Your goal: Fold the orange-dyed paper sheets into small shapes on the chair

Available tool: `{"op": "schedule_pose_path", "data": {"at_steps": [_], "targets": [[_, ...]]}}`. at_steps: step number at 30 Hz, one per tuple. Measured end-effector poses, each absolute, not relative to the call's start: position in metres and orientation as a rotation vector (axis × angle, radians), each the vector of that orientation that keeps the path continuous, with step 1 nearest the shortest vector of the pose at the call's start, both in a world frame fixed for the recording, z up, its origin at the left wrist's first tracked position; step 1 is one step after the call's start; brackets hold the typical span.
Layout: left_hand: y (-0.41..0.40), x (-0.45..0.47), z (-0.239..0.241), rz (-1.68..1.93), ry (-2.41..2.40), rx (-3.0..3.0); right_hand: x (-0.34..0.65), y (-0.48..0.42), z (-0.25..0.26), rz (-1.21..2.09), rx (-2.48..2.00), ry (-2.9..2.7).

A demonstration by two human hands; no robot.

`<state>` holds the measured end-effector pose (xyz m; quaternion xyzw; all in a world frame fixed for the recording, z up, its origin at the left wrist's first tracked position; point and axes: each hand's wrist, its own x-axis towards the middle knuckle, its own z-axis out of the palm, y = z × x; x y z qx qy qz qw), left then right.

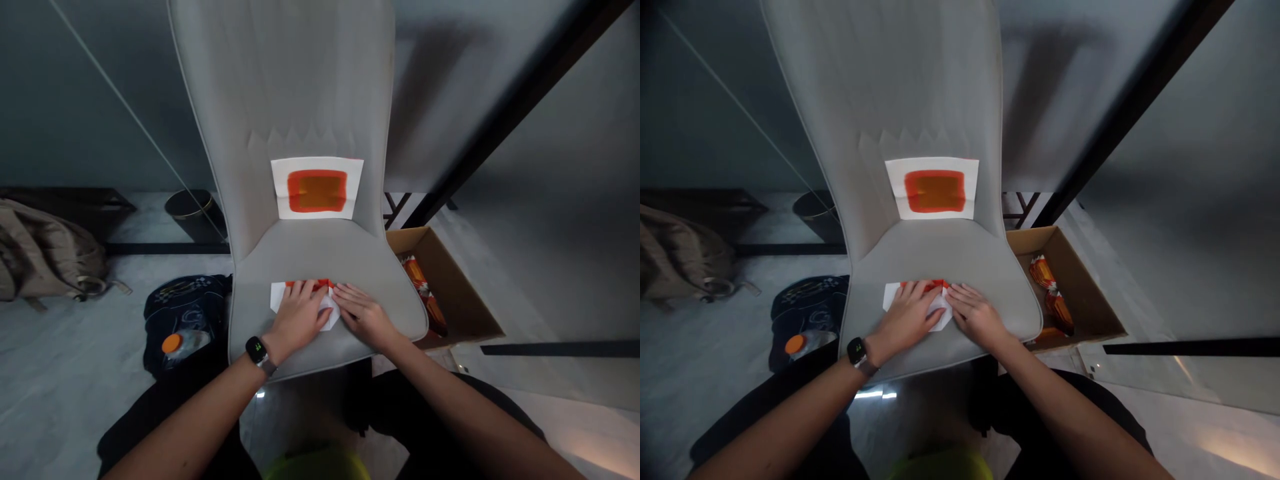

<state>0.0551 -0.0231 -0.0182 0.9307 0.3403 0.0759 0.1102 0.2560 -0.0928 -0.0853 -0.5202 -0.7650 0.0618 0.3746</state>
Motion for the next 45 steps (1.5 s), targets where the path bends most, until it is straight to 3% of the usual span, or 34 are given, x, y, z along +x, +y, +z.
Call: {"op": "schedule_pose_path", "data": {"at_steps": [5,11,17,26,30,38,45], "targets": [[-0.025,0.055,-0.016,0.28,1.016,2.714,0.254,-0.093,-0.082,0.302,-1.352,-1.867],[-0.029,0.049,-0.029,0.18,0.908,2.763,0.259,-0.081,-0.067,0.523,-1.721,-1.331],[-0.03,0.043,-0.031,0.198,0.844,2.813,0.271,-0.077,-0.047,0.449,-1.592,-1.903],[-0.03,0.044,-0.003,0.329,0.827,2.685,0.274,-0.08,-0.036,0.992,-1.62,-1.308],[-0.016,0.016,0.01,0.532,1.107,2.518,0.287,-0.092,-0.013,1.092,-1.745,-1.588],[-0.025,-0.024,-0.011,0.126,1.195,2.444,0.25,-0.054,-0.008,0.676,-1.854,-1.718],[-0.011,-0.017,-0.02,0.195,0.971,2.546,0.204,-0.01,-0.023,1.051,-1.785,-1.549]]}}
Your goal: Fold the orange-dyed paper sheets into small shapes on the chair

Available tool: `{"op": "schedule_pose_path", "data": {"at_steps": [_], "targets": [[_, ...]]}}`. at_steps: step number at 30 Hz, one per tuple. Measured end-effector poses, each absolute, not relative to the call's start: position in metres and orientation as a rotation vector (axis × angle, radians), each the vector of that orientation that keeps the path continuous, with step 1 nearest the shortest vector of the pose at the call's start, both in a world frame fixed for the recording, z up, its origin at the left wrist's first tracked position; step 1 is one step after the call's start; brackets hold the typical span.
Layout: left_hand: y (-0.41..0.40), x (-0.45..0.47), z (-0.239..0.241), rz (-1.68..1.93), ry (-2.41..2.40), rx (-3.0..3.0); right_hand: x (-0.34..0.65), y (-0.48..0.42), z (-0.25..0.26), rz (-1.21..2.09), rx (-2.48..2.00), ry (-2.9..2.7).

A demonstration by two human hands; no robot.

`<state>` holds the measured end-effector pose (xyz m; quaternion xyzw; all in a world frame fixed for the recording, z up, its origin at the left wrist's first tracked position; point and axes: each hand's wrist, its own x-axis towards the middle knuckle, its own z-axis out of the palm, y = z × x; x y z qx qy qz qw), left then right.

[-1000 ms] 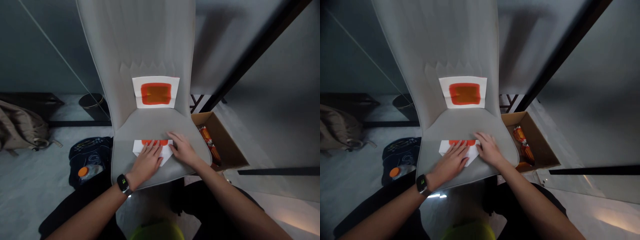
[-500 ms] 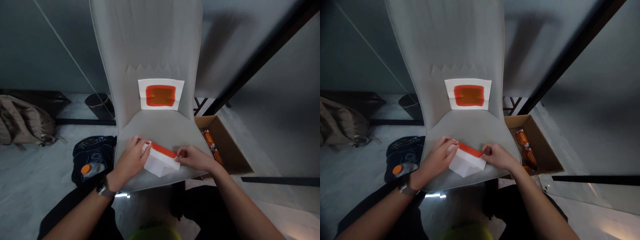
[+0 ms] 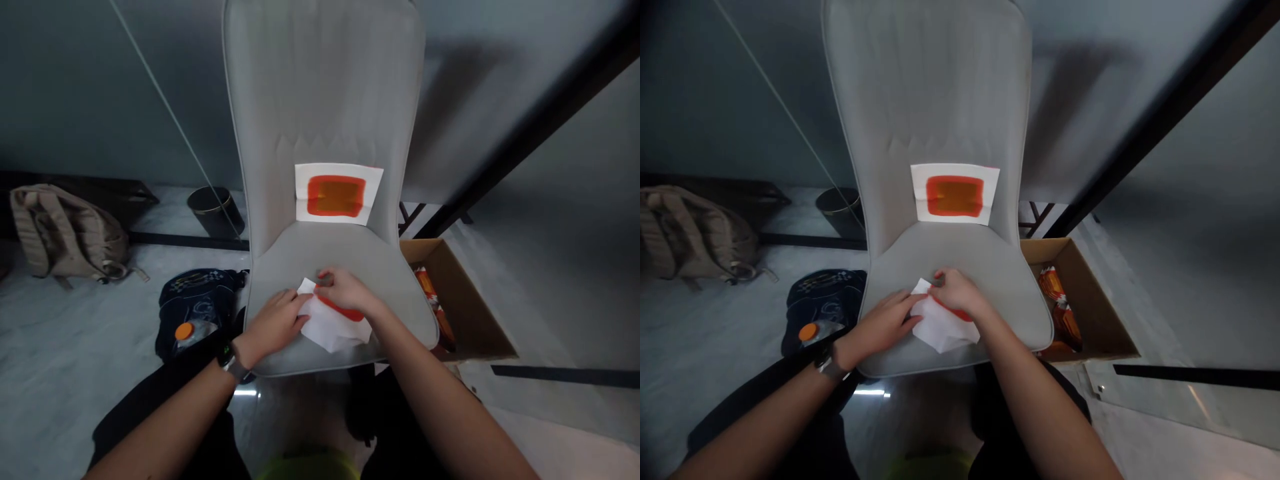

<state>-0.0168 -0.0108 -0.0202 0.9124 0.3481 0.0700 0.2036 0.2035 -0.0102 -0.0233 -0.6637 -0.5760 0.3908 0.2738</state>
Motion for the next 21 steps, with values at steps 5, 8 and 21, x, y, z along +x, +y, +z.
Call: {"op": "schedule_pose_path", "data": {"at_steps": [5,8,21], "targets": [[-0.004,-0.016,-0.012,0.233,0.923,2.535,0.202,-0.017,-0.028,1.237,-1.718,-1.298],[-0.004,-0.009,-0.006,0.321,0.972,2.583,0.21,-0.026,-0.032,1.105,-1.787,-1.134],[0.024,0.022,-0.011,0.214,0.936,2.545,0.23,-0.016,-0.044,0.722,-1.816,-1.531]]}}
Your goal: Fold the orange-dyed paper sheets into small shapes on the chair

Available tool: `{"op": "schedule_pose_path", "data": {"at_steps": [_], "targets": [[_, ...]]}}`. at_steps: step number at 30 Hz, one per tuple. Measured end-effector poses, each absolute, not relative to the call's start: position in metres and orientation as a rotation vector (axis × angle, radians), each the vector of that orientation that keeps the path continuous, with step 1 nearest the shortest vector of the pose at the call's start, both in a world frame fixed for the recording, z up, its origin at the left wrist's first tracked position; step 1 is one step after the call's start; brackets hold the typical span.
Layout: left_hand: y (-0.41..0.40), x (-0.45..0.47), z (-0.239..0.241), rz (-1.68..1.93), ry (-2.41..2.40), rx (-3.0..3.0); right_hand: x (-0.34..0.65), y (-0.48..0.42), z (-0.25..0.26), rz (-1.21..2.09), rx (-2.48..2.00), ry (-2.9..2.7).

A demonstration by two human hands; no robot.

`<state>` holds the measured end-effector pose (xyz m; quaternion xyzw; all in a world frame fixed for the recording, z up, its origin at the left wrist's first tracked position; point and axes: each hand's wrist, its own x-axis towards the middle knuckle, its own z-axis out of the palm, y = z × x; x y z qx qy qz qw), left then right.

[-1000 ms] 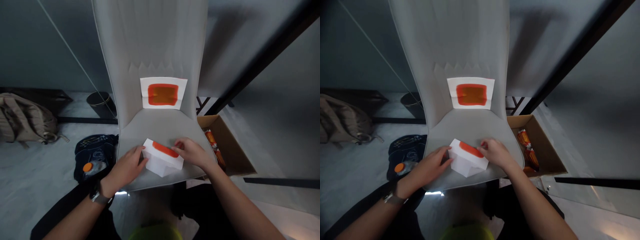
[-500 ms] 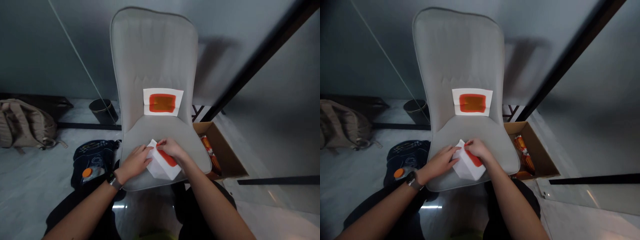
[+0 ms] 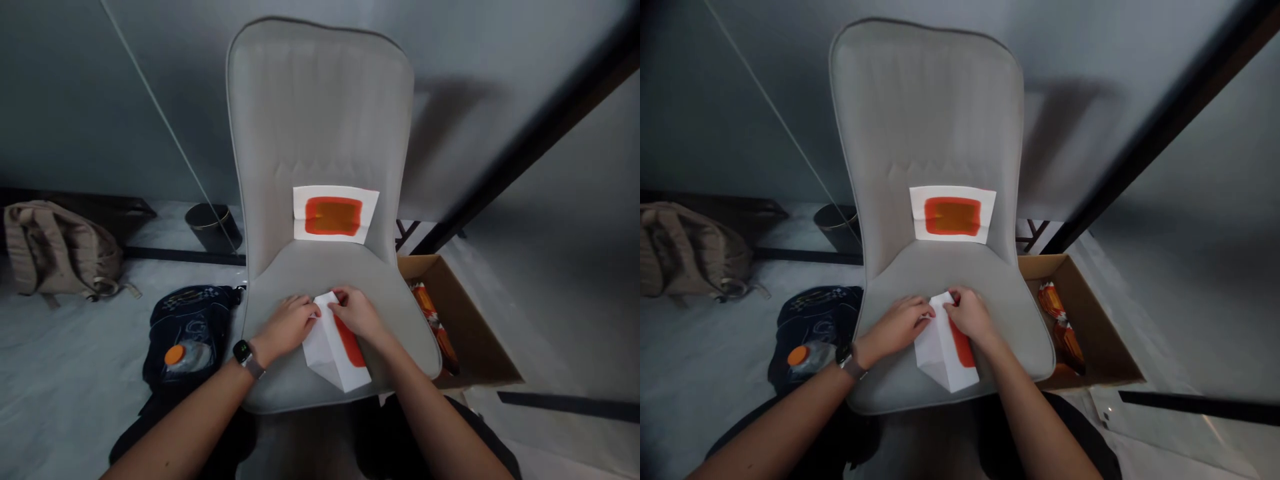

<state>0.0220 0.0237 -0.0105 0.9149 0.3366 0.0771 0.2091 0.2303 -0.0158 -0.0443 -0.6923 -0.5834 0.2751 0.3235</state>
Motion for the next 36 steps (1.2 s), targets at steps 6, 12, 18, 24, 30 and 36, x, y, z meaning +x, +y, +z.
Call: {"op": "schedule_pose_path", "data": {"at_steps": [6,12,18,24,30,36], "targets": [[0.031,0.017,-0.02,0.255,1.068,2.54,0.221,-0.017,-0.058,0.77,-1.737,-1.264],[0.035,0.017,-0.023,0.196,1.05,2.567,0.224,-0.025,-0.052,0.861,-1.689,-1.159],[0.035,0.016,-0.027,0.2,1.054,2.572,0.219,-0.045,-0.051,0.546,-1.423,-1.84],[0.031,0.013,-0.035,0.238,1.02,2.643,0.229,-0.054,-0.064,0.48,-1.314,-2.055],[0.031,0.012,-0.04,0.299,1.002,2.654,0.228,-0.05,-0.064,0.492,-1.383,-1.885],[0.031,0.012,-0.044,0.331,0.997,2.689,0.231,-0.048,-0.07,0.445,-1.311,-1.992]]}}
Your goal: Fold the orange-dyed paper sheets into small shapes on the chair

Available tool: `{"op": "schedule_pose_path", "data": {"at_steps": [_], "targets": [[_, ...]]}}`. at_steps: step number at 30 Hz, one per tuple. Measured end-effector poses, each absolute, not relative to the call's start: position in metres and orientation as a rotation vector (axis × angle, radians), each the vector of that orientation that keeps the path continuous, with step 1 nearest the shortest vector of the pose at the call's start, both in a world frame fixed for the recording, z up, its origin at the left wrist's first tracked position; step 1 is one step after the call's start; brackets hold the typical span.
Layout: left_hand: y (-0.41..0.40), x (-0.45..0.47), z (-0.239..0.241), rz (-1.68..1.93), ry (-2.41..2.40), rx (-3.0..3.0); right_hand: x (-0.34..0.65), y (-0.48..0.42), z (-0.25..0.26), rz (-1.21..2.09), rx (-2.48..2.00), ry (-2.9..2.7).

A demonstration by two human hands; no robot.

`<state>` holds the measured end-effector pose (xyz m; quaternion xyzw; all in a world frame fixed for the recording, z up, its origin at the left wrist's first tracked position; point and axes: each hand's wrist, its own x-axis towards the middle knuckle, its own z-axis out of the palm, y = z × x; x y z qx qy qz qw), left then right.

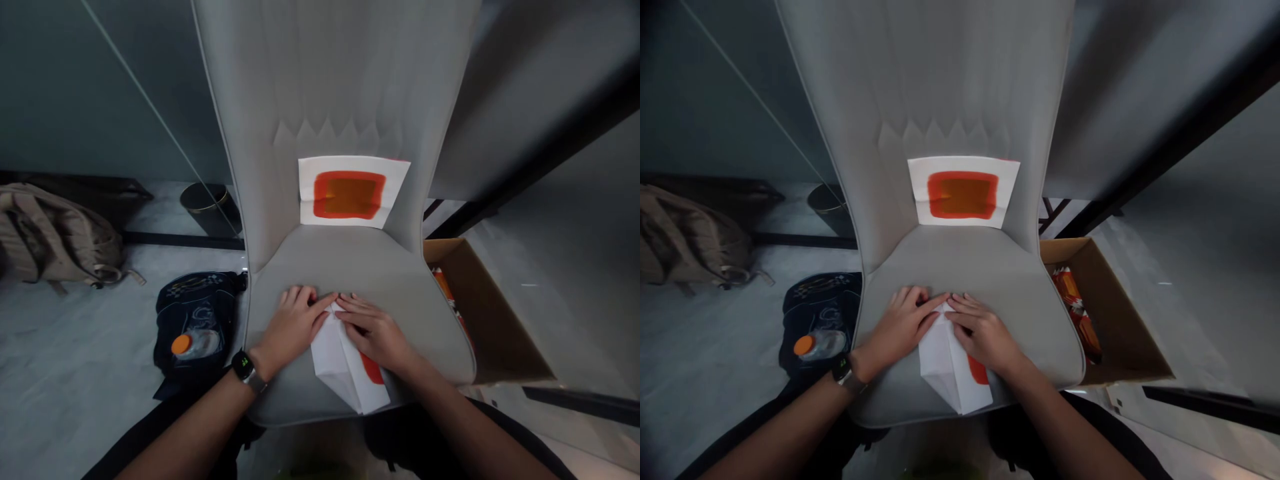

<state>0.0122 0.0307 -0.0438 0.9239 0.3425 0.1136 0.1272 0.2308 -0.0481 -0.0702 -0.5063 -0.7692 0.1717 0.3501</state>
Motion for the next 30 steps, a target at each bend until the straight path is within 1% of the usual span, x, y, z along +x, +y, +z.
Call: {"op": "schedule_pose_path", "data": {"at_steps": [15,22,30], "targets": [[0.026,0.015,-0.041,0.282,1.048,2.782,0.227,-0.054,-0.061,0.328,-1.371,-2.134],[0.025,0.016,-0.039,0.222,1.055,2.808,0.227,-0.056,-0.055,0.387,-1.469,-2.198],[0.026,0.016,-0.036,0.267,1.018,2.77,0.229,-0.061,-0.038,0.567,-1.565,-2.222]]}}
